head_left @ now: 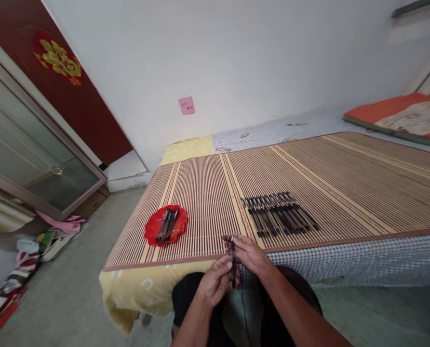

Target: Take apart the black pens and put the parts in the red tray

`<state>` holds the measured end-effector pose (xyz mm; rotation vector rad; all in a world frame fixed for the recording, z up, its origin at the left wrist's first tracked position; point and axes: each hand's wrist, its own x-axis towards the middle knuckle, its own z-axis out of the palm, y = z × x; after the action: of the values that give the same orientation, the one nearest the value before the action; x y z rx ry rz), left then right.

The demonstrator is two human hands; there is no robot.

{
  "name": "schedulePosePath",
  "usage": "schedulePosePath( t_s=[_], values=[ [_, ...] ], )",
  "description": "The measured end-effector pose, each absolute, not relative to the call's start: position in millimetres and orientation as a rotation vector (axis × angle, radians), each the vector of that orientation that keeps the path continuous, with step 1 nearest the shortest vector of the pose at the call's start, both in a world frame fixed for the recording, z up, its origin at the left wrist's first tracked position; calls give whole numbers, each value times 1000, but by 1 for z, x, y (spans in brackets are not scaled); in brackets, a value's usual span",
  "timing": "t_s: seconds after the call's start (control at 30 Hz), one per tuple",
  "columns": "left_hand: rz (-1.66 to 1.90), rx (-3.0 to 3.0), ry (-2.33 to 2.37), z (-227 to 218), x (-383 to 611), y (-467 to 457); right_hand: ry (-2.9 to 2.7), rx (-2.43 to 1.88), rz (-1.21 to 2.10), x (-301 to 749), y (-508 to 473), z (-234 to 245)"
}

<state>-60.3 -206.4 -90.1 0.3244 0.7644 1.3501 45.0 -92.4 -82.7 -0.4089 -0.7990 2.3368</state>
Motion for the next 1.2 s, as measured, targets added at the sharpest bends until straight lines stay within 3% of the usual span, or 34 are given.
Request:
schedulePosePath(
  t_s=[0.23, 0.3, 0.43, 0.57, 0.9, 1.2],
  values=[
    [1416, 307, 724, -92, -63, -207, -1248, -593, 1934, 43, -94, -78],
    [1441, 285, 712, -91, -64, -205, -1513, -678, 1610, 48, -85, -70],
    [1447, 331, 676, -90, -63, -201, -2062, -964, 637, 55, -53, -53],
    [1451, 337, 678, -94, -63, -200, -2345, -1302, 186, 48, -18, -49],
    [1449, 398, 678, -98, -62, -197, -2521, -1217, 161, 27, 5, -43],
    [1442, 421, 674, -99, -62, -198, -2409, -1201, 429, 25, -19, -49]
  ],
)
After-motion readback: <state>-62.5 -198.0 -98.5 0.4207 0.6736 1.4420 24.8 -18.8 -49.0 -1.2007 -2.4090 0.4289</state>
